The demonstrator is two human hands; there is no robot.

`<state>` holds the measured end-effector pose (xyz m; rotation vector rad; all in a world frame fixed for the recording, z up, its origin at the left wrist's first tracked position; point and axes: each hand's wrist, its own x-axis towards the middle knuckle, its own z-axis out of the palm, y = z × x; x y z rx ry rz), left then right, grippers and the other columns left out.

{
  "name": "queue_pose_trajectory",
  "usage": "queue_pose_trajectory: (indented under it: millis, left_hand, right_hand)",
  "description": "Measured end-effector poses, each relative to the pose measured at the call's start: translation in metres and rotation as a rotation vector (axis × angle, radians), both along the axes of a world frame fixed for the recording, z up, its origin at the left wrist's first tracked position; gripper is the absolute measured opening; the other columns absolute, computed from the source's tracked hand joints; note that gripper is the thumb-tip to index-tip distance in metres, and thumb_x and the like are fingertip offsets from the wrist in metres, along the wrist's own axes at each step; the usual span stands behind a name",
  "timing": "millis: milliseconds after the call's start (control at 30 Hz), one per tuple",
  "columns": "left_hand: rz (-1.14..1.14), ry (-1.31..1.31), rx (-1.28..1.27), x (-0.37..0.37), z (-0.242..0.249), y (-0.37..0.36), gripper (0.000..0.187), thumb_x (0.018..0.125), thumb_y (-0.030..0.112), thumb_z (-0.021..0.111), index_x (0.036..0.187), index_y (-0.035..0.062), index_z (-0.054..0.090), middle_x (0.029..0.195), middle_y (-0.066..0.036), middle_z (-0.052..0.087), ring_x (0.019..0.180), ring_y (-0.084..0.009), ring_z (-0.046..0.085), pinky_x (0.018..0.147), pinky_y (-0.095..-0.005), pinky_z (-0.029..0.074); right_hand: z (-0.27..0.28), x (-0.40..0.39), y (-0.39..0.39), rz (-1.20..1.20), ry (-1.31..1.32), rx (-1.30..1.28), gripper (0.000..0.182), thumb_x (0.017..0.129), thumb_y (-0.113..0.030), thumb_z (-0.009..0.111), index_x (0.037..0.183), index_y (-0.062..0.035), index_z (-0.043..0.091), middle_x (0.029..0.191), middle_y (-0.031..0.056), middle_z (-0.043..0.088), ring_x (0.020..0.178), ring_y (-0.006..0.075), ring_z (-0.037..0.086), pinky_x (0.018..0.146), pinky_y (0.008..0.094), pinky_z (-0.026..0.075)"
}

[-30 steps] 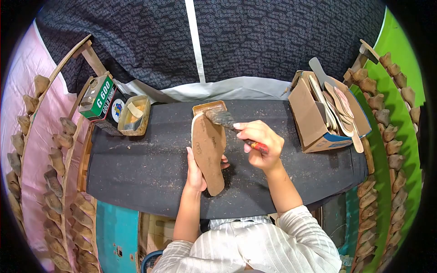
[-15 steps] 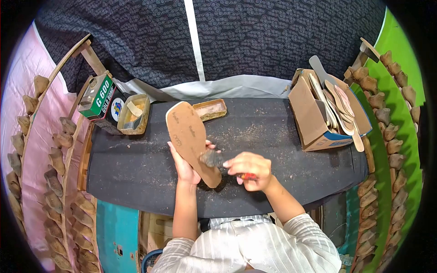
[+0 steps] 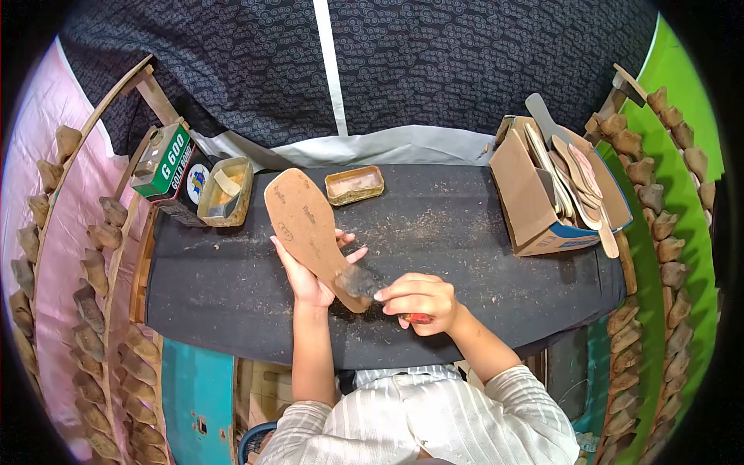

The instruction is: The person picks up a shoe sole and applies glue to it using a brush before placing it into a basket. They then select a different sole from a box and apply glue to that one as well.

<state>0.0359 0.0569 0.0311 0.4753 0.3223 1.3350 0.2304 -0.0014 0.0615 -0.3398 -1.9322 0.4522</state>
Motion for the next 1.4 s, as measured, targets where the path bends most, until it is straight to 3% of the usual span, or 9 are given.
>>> queue_pose_trajectory:
  millis: [233,333,500,733,967,1167,1200,1233,1400]
  left_hand:
    - [0.083,-0.03,-0.062,-0.01,0.0,0.003,0.083,0.08,0.076,0.021,0.118,0.0071,0.049,0.095,-0.014,0.057,0.092,-0.0331,0.058,0.085,-0.0685,0.039]
    - [0.104,0.015,-0.048,-0.012,0.0,0.003,0.085,0.079,0.078,0.018,0.121,0.0089,0.047,0.096,-0.013,0.057,0.093,-0.0314,0.058,0.086,-0.0676,0.038]
    - [0.093,-0.046,-0.028,-0.012,0.002,0.004,0.085,0.079,0.078,0.019,0.122,0.009,0.046,0.096,-0.013,0.057,0.094,-0.0324,0.058,0.086,-0.0684,0.038]
    - [0.014,-0.154,-0.004,-0.021,-0.003,0.005,0.085,0.079,0.078,0.022,0.123,0.0088,0.045,0.097,-0.013,0.057,0.096,-0.0349,0.057,0.085,-0.0733,0.034]
    - [-0.001,-0.141,-0.009,-0.014,0.0,0.002,0.086,0.079,0.078,0.021,0.124,0.0085,0.044,0.096,-0.015,0.056,0.096,-0.0368,0.056,0.085,-0.0737,0.034]
    - [-0.151,-0.108,0.005,-0.005,-0.011,0.0,0.087,0.079,0.077,0.019,0.122,0.0055,0.046,0.098,-0.015,0.056,0.104,-0.0401,0.054,0.083,-0.0714,0.038]
    - [-0.203,-0.094,-0.031,-0.002,-0.013,-0.001,0.088,0.08,0.077,0.018,0.121,0.0046,0.046,0.098,-0.015,0.056,0.105,-0.0416,0.053,0.083,-0.0707,0.038]
    - [-0.256,-0.08,-0.066,0.0,-0.015,-0.002,0.089,0.08,0.077,0.018,0.121,0.0038,0.046,0.099,-0.015,0.056,0.107,-0.0431,0.052,0.082,-0.07,0.039]
    - [-0.271,-0.006,0.058,0.011,-0.003,-0.009,0.097,0.077,0.08,0.013,0.127,0.0012,0.039,0.107,-0.02,0.052,0.105,-0.0438,0.053,0.076,-0.0596,0.051]
  right_hand:
    - [-0.008,0.016,-0.007,0.05,-0.109,-0.181,0.028,0.056,0.007,0.066,0.083,-0.0016,0.063,0.084,0.0108,0.066,0.068,0.0256,0.064,0.06,0.0316,0.051]
    - [0.002,0.015,-0.008,0.03,0.027,-0.148,0.029,0.057,0.007,0.066,0.084,-0.0016,0.063,0.086,0.0105,0.067,0.07,0.0257,0.064,0.062,0.0318,0.052]
    - [-0.001,0.003,-0.007,0.035,-0.005,-0.071,0.031,0.056,0.008,0.066,0.086,-0.0017,0.064,0.088,0.011,0.067,0.073,0.0262,0.065,0.063,0.0325,0.052]
    - [-0.006,0.017,-0.005,0.044,-0.109,-0.173,0.026,0.058,0.008,0.06,0.082,0.0,0.062,0.079,0.0116,0.065,0.068,0.025,0.064,0.061,0.0319,0.052]
    - [0.008,0.019,-0.003,0.121,-0.007,-0.159,0.025,0.057,0.008,0.058,0.081,0.0004,0.062,0.08,0.0117,0.066,0.067,0.0247,0.064,0.061,0.032,0.052]
    - [0.008,0.012,0.004,0.062,-0.085,-0.15,0.027,0.056,0.009,0.059,0.081,-0.0011,0.062,0.08,0.0101,0.066,0.064,0.0249,0.062,0.059,0.0321,0.051]
    - [0.011,0.011,0.007,0.045,-0.064,-0.118,0.029,0.049,0.008,0.06,0.076,0.0002,0.064,0.079,0.013,0.068,0.064,0.025,0.065,0.058,0.0309,0.052]
    - [0.015,0.012,0.009,0.046,-0.065,-0.118,0.029,0.049,0.008,0.06,0.076,0.0002,0.064,0.079,0.013,0.068,0.064,0.025,0.065,0.058,0.0309,0.052]
    - [0.025,0.015,0.013,0.013,-0.075,-0.085,0.027,0.05,0.005,0.059,0.076,-0.0001,0.063,0.077,0.013,0.067,0.065,0.0251,0.065,0.059,0.031,0.053]
